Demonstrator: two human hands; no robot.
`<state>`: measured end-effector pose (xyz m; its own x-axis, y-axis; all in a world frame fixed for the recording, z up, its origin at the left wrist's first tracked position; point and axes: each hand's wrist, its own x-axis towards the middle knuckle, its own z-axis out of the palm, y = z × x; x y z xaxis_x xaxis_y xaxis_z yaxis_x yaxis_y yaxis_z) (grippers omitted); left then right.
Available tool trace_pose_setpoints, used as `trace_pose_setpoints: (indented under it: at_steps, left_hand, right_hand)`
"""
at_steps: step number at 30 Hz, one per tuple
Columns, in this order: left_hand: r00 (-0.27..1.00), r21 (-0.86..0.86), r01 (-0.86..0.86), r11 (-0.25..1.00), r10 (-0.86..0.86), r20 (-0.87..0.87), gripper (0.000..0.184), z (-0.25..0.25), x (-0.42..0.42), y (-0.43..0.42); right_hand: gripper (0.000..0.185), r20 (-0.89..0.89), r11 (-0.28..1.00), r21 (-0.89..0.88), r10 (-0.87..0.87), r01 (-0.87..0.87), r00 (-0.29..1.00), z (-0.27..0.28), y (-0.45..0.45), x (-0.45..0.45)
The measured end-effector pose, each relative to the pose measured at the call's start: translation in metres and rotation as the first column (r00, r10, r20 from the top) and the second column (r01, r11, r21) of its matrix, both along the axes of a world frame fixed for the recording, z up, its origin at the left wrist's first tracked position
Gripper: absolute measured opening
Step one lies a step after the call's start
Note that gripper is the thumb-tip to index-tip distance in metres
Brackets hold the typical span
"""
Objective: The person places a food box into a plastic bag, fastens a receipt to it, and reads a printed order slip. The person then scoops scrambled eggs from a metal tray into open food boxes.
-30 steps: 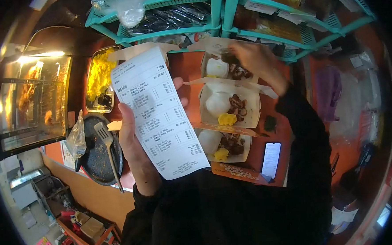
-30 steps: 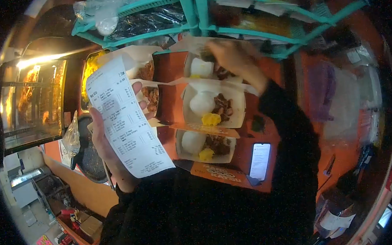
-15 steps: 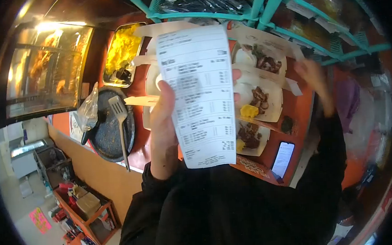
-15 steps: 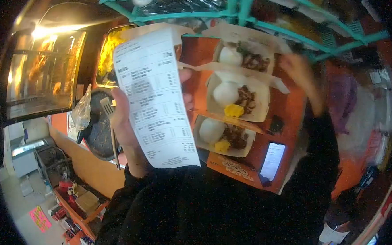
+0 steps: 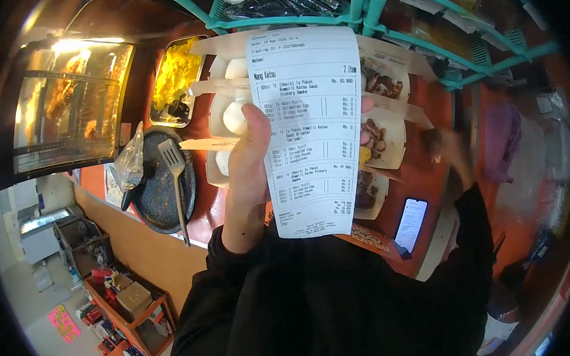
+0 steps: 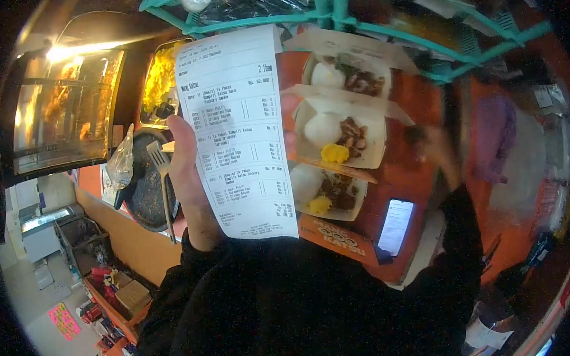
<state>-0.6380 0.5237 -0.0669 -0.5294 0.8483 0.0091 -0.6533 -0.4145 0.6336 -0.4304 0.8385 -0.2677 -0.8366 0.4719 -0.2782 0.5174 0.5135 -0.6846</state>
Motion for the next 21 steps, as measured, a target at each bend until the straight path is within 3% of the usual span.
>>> trace_pose_setpoints:
  at_steps: [2,4,5,7,8,10,13,15,17,19,20,21]
  left_hand:
    - [0.999,0.0,0.02,1.0,-0.02,-0.039,0.082,-0.002,-0.002,0.0]
    - [0.999,-0.016,0.041,0.999,-0.041,-0.022,0.085,-0.002,-0.002,0.001]
    - [0.998,-0.027,0.062,0.998,-0.063,-0.007,0.089,-0.002,-0.002,0.002]
    - [0.998,-0.047,0.058,0.997,-0.059,-0.011,0.088,0.002,-0.003,0.003]
    - [0.999,-0.07,0.05,0.996,-0.051,-0.013,0.088,0.003,-0.003,0.003]
    - [0.999,-0.036,0.036,0.999,-0.037,-0.028,0.085,-0.001,-0.005,0.004]
    - [0.996,-0.002,0.051,0.999,-0.051,-0.07,0.083,-0.005,-0.01,0.003]
    - [0.992,0.006,0.081,0.997,-0.08,-0.099,0.083,-0.003,-0.009,0.004]
    - [1.0,-0.005,0.019,1.0,-0.019,-0.022,0.081,0.001,-0.003,0.005]
    - [0.996,-0.067,-0.045,0.997,0.039,-0.078,0.08,0.0,-0.005,-0.001]
    - [0.986,-0.122,-0.108,0.987,0.091,-0.138,0.08,-0.002,-0.006,-0.003]
    - [0.96,-0.208,-0.263,0.942,0.234,-0.152,0.08,-0.002,-0.009,-0.009]
  right_hand:
    - [0.034,-0.074,0.867,0.488,-0.072,0.099,0.995,0.004,0.026,-0.029]
    - [0.04,-0.218,0.614,0.768,-0.018,0.183,0.976,0.015,0.034,-0.06]
    - [0.04,-0.219,0.613,0.768,-0.02,0.186,0.975,0.007,0.043,-0.07]
    - [0.027,-0.004,0.551,0.834,-0.046,0.029,0.999,-0.024,0.063,-0.088]
    - [0.027,-0.007,0.551,0.834,-0.043,0.03,0.999,-0.04,0.076,-0.096]
    - [0.025,-0.178,0.453,0.875,-0.029,0.172,0.984,-0.065,0.091,-0.108]
    - [0.023,-0.197,0.57,0.782,-0.16,0.253,0.967,-0.063,0.092,-0.116]
    - [0.029,-0.241,0.559,0.765,-0.211,0.319,0.947,-0.058,0.085,-0.115]
    - [0.036,-0.286,0.539,0.75,-0.259,0.384,0.923,-0.048,0.077,-0.112]
    - [0.031,-0.422,0.385,0.807,-0.152,0.447,0.894,-0.03,0.06,-0.104]
    - [0.031,-0.422,0.371,0.812,-0.159,0.45,0.893,-0.016,0.055,-0.097]
    - [0.029,-0.226,0.625,0.681,-0.316,0.382,0.921,0.001,0.05,-0.088]
